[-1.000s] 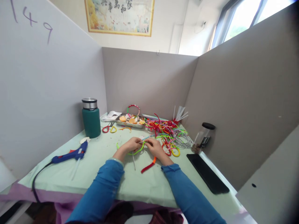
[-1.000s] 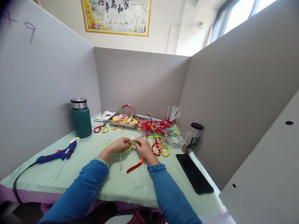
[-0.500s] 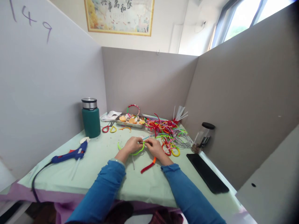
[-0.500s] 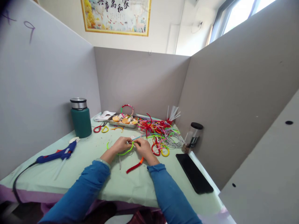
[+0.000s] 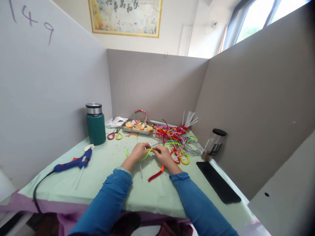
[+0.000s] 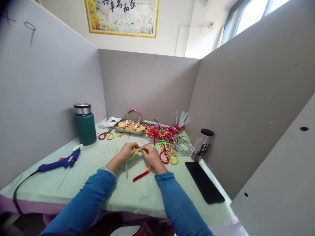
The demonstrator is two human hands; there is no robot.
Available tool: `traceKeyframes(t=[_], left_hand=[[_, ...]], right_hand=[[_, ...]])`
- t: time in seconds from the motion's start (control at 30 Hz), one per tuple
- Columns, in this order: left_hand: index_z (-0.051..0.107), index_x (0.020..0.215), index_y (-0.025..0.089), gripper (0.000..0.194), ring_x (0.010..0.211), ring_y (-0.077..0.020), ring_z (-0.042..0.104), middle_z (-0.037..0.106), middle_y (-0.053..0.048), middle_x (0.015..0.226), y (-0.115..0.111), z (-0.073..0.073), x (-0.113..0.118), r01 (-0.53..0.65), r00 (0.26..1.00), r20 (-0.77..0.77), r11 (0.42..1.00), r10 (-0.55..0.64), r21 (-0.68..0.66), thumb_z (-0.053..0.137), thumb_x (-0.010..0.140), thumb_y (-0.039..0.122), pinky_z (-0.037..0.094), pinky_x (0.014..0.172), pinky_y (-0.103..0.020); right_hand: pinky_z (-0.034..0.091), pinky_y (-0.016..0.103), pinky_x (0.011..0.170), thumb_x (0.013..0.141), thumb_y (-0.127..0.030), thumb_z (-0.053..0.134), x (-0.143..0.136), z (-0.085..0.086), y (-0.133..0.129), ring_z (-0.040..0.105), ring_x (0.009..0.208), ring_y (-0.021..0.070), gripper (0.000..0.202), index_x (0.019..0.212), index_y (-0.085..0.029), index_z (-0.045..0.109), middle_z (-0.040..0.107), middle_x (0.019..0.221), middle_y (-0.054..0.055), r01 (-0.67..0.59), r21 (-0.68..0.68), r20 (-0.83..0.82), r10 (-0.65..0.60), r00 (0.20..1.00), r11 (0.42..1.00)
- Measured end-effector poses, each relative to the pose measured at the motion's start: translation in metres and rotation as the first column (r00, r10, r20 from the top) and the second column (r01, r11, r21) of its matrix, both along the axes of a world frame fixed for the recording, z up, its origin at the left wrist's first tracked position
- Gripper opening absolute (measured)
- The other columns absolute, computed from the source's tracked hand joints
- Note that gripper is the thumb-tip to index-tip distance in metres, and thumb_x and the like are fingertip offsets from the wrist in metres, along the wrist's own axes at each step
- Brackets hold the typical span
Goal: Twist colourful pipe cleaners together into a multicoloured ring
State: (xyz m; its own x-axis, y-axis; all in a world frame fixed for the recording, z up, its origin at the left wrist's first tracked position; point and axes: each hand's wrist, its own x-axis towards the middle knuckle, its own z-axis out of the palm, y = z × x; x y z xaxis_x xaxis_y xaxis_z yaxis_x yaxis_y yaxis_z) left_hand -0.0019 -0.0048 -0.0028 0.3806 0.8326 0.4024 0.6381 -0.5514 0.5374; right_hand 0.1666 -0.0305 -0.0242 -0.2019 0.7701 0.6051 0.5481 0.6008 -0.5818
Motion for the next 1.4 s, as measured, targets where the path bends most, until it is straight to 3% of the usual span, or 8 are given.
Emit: traceKeyframes(t=[0.27, 0.57, 0.77, 1.0, 1.17, 1.23, 1.4], left_hand=[[0.066, 0.063, 0.011, 0.029, 0.055, -0.0117, 0.049, 0.06, -0.003, 0.057, 0.005, -0.001, 0.0, 0.011, 0.975, 0.215, 0.958, 0.053, -0.286, 0.06, 0.063, 0.039, 0.035, 0.053, -0.022], [0.063, 0.062, 0.009, 0.048, 0.032, -0.006, 0.03, 0.036, 0.003, 0.035, 0.003, 0.002, -0.002, 0.056, 0.915, 0.344, 0.777, 0.212, -0.628, 0.062, 0.059, 0.056, 0.019, 0.038, -0.022], [0.062, 0.067, 0.007, 0.054, 0.033, -0.0054, 0.034, 0.053, -0.003, 0.047, 0.007, -0.002, -0.003, 0.142, 0.877, 0.419, 0.708, 0.233, -0.692, 0.06, 0.06, 0.061, 0.02, 0.036, -0.022], [0.061, 0.074, 0.008, 0.061, 0.034, -0.0068, 0.039, 0.059, -0.007, 0.059, 0.004, 0.002, -0.003, 0.181, 0.855, 0.468, 0.715, 0.225, -0.676, 0.049, 0.065, 0.067, 0.022, 0.036, -0.022], [0.061, 0.063, 0.01, 0.054, 0.044, -0.0078, 0.043, 0.052, -0.002, 0.052, 0.007, 0.004, -0.007, 0.019, 0.838, 0.465, 0.836, 0.285, -0.548, 0.061, 0.056, 0.063, 0.031, 0.043, -0.022], [0.061, 0.062, 0.01, 0.053, 0.048, -0.0073, 0.043, 0.055, -0.003, 0.056, 0.007, 0.007, -0.01, 0.045, 0.814, 0.529, 0.881, 0.242, -0.471, 0.059, 0.059, 0.062, 0.033, 0.045, -0.021], [0.064, 0.082, 0.008, 0.057, 0.05, -0.0067, 0.044, 0.064, -0.01, 0.076, 0.002, 0.016, -0.013, 0.164, 0.75, 0.642, 0.896, 0.157, -0.412, 0.05, 0.068, 0.062, 0.033, 0.045, -0.02]], right_hand=[[0.043, 0.028, 0.075, 0.078, -0.016, 0.052, -0.002, 0.0, -0.003, 0.058, 0.081, 0.0157, 0.02, 0.088, -0.023, 0.068, 0.067, 0.087, 0.002, -0.066, 0.039, 0.025, 0.065, 0.998, 0.997], [0.042, 0.027, 0.074, 0.079, -0.019, 0.053, -0.002, -0.001, -0.004, 0.058, 0.08, 0.0156, 0.016, 0.086, -0.021, 0.067, 0.066, 0.087, 0.004, -0.053, 0.077, 0.045, 0.049, 0.998, 0.996], [0.042, 0.028, 0.075, 0.079, -0.019, 0.052, -0.002, 0.0, -0.004, 0.058, 0.081, 0.0162, 0.016, 0.087, -0.021, 0.067, 0.066, 0.087, 0.005, -0.062, 0.087, 0.034, 0.059, 0.998, 0.994], [0.043, 0.028, 0.073, 0.079, -0.02, 0.053, -0.002, 0.0, -0.003, 0.058, 0.078, 0.0161, 0.016, 0.087, -0.021, 0.067, 0.066, 0.084, 0.004, -0.047, 0.078, 0.024, 0.046, 0.999, 0.996], [0.043, 0.028, 0.073, 0.078, -0.019, 0.054, -0.001, -0.001, -0.002, 0.058, 0.079, 0.0162, 0.016, 0.086, -0.021, 0.067, 0.067, 0.087, 0.004, -0.019, 0.051, 0.029, 0.018, 0.999, 0.998], [0.043, 0.028, 0.073, 0.077, -0.019, 0.054, 0.0, -0.001, -0.002, 0.059, 0.079, 0.0162, 0.015, 0.085, -0.021, 0.067, 0.067, 0.087, 0.003, -0.018, 0.039, 0.045, 0.016, 0.999, 0.999], [0.043, 0.027, 0.073, 0.076, -0.017, 0.053, 0.0, -0.004, -0.001, 0.059, 0.079, 0.0156, 0.017, 0.084, -0.022, 0.067, 0.067, 0.086, 0.002, -0.028, 0.023, 0.064, 0.027, 0.998, 0.999]])
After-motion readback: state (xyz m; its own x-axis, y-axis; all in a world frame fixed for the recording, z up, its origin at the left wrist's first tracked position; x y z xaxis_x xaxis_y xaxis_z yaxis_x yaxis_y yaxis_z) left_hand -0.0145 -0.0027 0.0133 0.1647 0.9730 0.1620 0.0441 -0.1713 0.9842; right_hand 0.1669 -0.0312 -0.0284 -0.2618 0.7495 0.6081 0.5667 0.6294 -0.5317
